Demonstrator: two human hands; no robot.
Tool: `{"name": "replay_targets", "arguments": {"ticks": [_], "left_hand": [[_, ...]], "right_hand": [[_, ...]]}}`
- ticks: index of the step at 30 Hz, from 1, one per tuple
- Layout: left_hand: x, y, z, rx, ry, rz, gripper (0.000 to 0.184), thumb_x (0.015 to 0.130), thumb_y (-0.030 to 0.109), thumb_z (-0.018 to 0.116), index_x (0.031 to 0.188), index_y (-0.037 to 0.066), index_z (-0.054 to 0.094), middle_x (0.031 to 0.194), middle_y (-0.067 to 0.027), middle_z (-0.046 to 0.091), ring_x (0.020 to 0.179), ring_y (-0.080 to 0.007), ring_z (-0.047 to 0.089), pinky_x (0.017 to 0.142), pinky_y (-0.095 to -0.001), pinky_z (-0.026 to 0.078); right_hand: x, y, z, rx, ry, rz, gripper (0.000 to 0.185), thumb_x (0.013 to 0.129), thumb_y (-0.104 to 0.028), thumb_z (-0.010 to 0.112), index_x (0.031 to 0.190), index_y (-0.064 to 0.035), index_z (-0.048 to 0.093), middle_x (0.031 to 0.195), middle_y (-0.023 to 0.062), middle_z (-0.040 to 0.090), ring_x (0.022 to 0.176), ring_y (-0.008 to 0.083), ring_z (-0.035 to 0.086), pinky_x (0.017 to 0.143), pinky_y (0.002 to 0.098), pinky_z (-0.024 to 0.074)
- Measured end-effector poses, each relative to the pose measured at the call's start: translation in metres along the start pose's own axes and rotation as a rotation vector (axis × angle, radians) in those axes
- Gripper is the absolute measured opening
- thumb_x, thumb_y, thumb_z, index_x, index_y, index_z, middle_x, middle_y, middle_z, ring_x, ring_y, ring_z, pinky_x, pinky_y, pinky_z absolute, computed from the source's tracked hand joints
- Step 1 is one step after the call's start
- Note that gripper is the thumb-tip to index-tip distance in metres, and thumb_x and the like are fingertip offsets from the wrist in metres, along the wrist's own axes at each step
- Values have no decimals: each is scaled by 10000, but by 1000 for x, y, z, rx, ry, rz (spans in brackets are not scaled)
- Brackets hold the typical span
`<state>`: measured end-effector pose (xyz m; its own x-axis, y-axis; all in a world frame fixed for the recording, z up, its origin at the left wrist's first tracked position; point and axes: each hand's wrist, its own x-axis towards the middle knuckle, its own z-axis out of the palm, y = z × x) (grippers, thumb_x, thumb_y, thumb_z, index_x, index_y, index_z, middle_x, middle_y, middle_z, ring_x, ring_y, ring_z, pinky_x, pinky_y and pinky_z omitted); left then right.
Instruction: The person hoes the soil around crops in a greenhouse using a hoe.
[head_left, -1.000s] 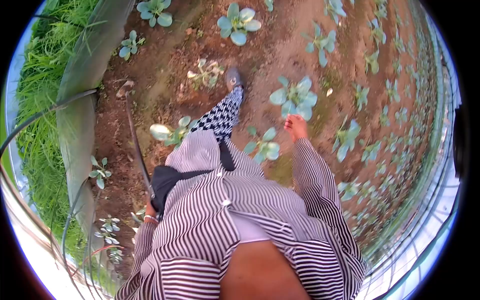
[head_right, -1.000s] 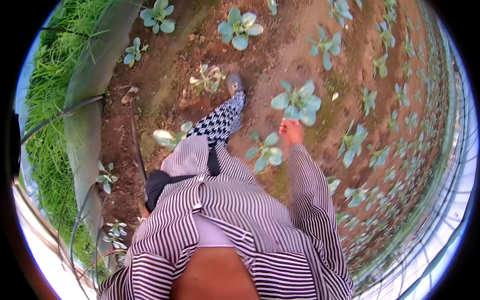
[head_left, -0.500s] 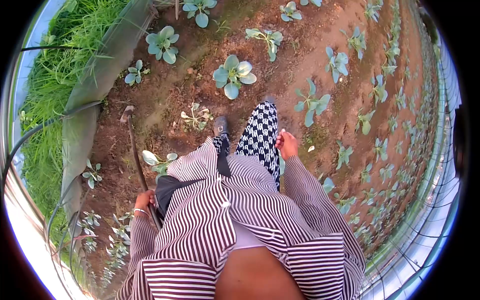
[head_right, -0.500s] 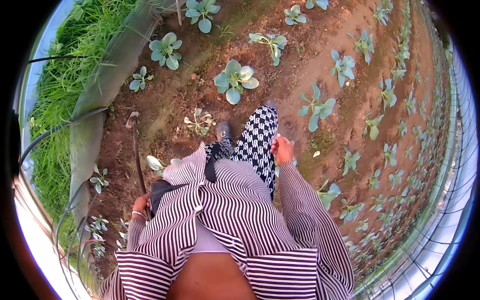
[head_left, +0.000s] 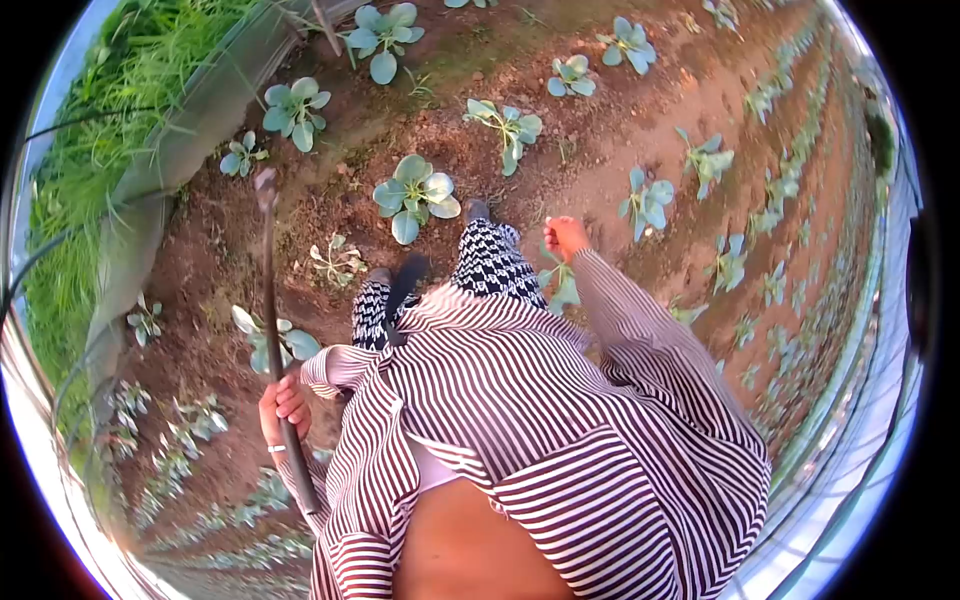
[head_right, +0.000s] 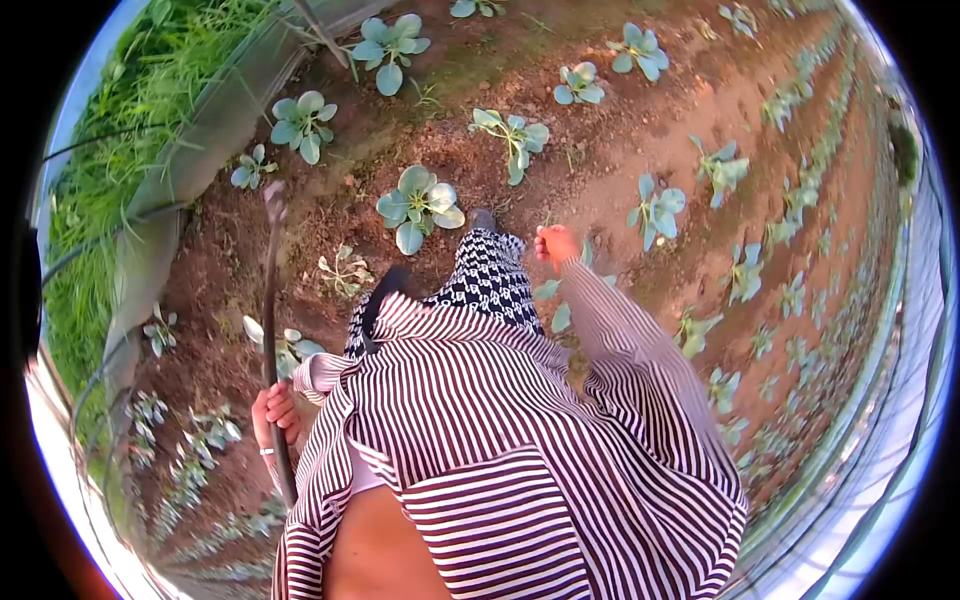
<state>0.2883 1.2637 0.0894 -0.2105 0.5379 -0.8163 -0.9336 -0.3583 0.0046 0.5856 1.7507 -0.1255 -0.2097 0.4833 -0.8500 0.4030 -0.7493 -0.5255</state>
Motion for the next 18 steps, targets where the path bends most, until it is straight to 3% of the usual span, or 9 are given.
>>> {"name": "replay_targets", "arguments": {"ticks": [1,3,4,5,6,7,9,13,18], "left_hand": [[6,-15,12,6,-28,30,142,915,142,388,881,30,466,567,53,427,361,-39,374,315,-210,309],[20,-45,38,-222,-163,1,122,905,119,396,801,64,427,509,60,403,336,-37,327,283,-220,277],[28,-61,54,-168,-297,-18,127,911,127,401,808,58,431,508,59,417,338,-36,332,299,-217,290],[46,-64,49,-347,-257,-59,148,918,145,409,800,60,431,511,62,415,355,-40,353,324,-216,313],[60,-66,56,-332,-320,-85,164,924,155,408,790,63,431,512,61,414,377,-43,377,349,-215,332],[77,-60,50,-303,-235,-174,167,922,156,418,792,54,436,527,60,422,394,-47,394,360,-211,343],[80,-65,53,-216,-286,-89,162,904,138,442,801,17,470,558,57,441,416,-48,414,384,-206,369],[83,-65,51,-500,-467,-12,181,887,126,449,876,-54,466,591,43,462,463,-52,467,420,-206,405],[87,-52,32,-647,-542,73,194,863,144,481,878,-47,451,574,32,466,471,-66,472,420,-205,400]], "right_hand": [[12,-17,-11,-18,-50,-18,147,852,-172,580,758,-91,502,638,16,550,499,113,516,447,265,455],[45,-62,-24,-59,-210,-81,142,846,-156,591,759,-87,502,638,24,548,488,111,507,425,265,444],[64,-80,-25,-63,-327,-116,143,843,-149,596,757,-85,501,636,28,546,487,110,504,419,267,440],[49,-112,-6,-123,-204,-112,138,843,-146,600,757,-85,510,635,31,543,494,109,506,420,261,441],[59,-126,-7,-92,-232,-105,130,844,-148,601,767,-83,519,636,31,543,499,110,507,422,257,444],[69,-137,-3,-102,-183,-133,133,841,-157,607,768,-78,529,632,29,543,490,103,499,419,245,440],[40,-168,38,-173,-123,-213,129,846,-168,597,776,-77,540,629,10,541,513,110,503,457,271,461],[40,-159,114,-133,-391,-164,135,835,-168,595,759,-77,531,585,11,495,508,122,508,454,278,456],[-20,-108,241,-568,-800,-171,232,843,-271,596,753,-70,525,612,33,544,533,152,545,469,302,467]]}}
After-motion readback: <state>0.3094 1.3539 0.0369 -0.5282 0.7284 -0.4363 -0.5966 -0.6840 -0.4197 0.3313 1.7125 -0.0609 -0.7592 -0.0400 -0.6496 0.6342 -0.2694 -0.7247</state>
